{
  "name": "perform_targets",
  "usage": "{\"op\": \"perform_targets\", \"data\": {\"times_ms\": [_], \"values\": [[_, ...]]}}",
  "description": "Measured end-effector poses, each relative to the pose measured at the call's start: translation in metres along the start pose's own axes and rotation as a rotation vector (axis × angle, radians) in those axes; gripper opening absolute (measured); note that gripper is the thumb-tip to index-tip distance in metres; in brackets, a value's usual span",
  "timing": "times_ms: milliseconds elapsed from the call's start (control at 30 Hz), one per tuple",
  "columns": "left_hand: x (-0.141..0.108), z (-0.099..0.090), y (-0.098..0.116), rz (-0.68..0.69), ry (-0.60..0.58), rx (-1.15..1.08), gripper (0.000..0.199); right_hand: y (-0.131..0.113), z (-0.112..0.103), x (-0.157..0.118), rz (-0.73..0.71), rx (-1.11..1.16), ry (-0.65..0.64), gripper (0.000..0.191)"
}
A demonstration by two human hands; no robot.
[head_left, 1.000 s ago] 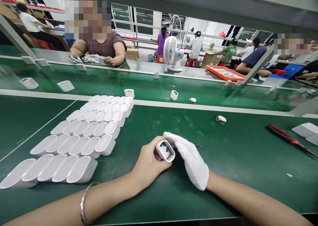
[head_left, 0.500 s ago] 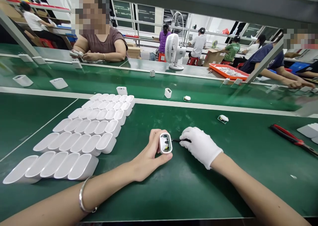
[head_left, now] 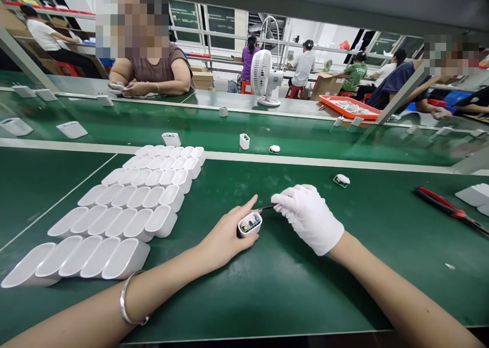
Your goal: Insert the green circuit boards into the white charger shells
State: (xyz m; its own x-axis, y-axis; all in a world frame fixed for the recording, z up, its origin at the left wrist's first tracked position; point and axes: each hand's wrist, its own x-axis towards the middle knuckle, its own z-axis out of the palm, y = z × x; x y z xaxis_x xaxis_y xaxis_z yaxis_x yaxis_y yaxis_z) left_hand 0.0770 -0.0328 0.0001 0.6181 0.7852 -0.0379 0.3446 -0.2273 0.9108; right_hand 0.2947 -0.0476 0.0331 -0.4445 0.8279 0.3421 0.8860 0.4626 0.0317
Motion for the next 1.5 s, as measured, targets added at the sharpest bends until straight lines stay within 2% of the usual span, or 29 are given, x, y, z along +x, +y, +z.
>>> {"op": "perform_targets", "data": {"times_ms": [100, 333, 467, 667, 833, 1000, 1100, 1200, 1367, 1500], "values": [[0.001, 0.001, -0.001, -0.014, 0.019, -0.038, 0.083, -0.005, -0.003, -0.001, 0.022, -0.024, 0.015, 0.016], [0.001, 0.001, -0.002, -0.019, 0.013, 0.058, 0.070, -0.011, -0.010, -0.005, -0.013, -0.071, 0.119, 0.019], [-0.001, 0.001, -0.002, 0.033, -0.009, 0.031, 0.066, -0.009, -0.006, -0.005, 0.001, -0.139, 0.119, 0.017], [-0.001, 0.002, -0.001, -0.014, 0.021, 0.052, 0.066, -0.013, -0.011, -0.005, 0.011, -0.071, 0.133, 0.019], [0.000, 0.003, -0.002, -0.020, 0.043, 0.097, 0.059, -0.020, -0.014, -0.008, 0.001, -0.135, 0.158, 0.019], [0.001, 0.002, -0.001, 0.008, 0.023, 0.049, 0.059, -0.019, -0.008, -0.005, -0.011, -0.080, 0.112, 0.018], [0.002, 0.001, 0.002, -0.036, 0.006, -0.062, 0.065, -0.015, -0.003, -0.001, -0.086, -0.038, 0.054, 0.018], [0.003, 0.000, 0.004, -0.067, 0.019, -0.075, 0.064, -0.009, -0.001, 0.002, -0.120, 0.031, 0.014, 0.019], [0.002, 0.000, 0.005, -0.065, 0.021, -0.059, 0.058, -0.002, -0.010, 0.000, -0.066, 0.063, 0.072, 0.017], [0.003, 0.000, 0.005, -0.055, 0.022, -0.049, 0.057, -0.002, -0.016, -0.001, -0.075, 0.027, 0.087, 0.018]]}}
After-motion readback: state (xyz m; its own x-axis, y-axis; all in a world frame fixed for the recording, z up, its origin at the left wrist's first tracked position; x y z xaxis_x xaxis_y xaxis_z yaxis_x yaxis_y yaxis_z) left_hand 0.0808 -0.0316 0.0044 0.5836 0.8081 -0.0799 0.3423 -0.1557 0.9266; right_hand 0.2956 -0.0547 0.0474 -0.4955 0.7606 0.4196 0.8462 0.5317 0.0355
